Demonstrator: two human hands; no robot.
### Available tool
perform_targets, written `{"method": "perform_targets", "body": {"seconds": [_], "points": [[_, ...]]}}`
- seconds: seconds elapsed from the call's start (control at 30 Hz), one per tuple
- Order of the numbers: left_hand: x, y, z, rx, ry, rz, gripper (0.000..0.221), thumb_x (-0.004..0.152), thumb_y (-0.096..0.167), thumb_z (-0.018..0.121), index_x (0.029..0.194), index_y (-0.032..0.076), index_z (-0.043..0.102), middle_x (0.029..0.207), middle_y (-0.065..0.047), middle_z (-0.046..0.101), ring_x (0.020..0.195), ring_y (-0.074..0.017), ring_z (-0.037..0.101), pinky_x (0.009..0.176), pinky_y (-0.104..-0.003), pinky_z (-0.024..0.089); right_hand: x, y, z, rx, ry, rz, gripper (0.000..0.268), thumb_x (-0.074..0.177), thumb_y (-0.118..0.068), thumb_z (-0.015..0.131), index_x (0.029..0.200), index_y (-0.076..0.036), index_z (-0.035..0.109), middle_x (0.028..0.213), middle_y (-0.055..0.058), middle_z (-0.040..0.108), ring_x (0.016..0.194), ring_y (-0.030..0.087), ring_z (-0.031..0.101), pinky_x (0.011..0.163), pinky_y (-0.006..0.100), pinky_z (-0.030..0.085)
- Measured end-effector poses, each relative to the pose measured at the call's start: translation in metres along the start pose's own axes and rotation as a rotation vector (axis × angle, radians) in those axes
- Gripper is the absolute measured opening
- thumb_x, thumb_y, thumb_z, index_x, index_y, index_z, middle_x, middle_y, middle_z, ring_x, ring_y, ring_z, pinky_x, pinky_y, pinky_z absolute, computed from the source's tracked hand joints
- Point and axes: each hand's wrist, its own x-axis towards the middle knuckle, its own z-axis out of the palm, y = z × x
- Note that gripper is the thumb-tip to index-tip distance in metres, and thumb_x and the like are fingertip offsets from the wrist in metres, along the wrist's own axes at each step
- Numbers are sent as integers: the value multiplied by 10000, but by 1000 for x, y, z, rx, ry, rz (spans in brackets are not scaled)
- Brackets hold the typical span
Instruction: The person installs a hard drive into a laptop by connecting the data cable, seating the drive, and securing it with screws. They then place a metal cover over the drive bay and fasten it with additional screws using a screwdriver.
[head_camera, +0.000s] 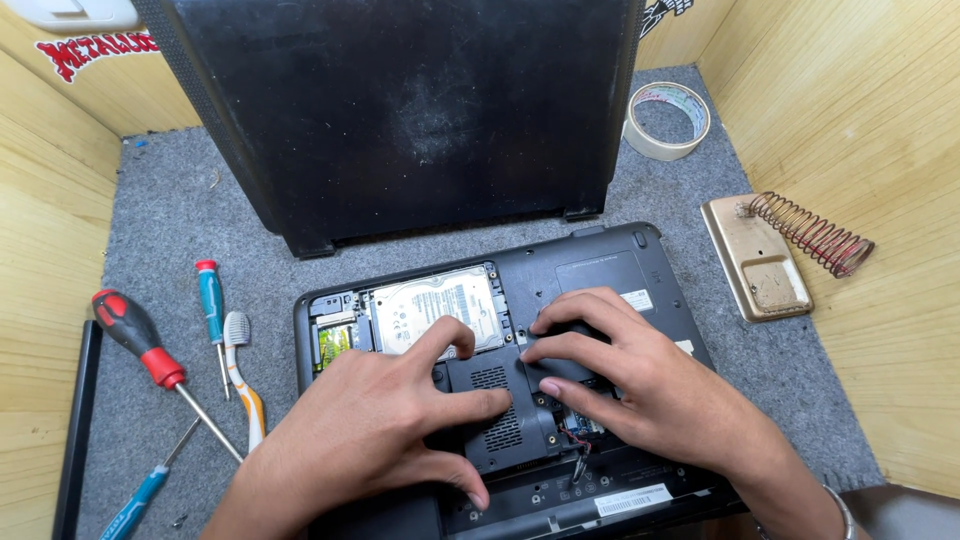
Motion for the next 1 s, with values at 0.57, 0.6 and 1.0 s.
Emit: {"method": "perform_targets", "body": {"seconds": [0.57,0.6,1.0], "points": [[-3,-7,-6,-102,-18,10,503,864,609,668,1250,288,705,1350,-69,491,700,-367,702,498,-551,527,-1,-10,6,-178,-52,-175,604,822,-499,820,1256,-107,670,1333,130,619,1289,372,510,1044,528,481],[-3,-8,-5,-112,-17,13,479,877,586,668,1251,290,705,1354,-66,488,740,-360,704,512,-545,526,-1,-11,6,-166,-45,-170,560,847,-457,819,1254,-103,671,1331,134,621,1298,380,504,1044,529,486],[-3,-4,-10,-152,-57,-197,562,857,553,755,1296,245,589,1278,8,529,672,-333,685,573,-532,499,0,-15,6,-87,-69,-121,466,876,-414,777,1215,-103,700,1336,130,611,1310,375,473,1095,537,418]]}}
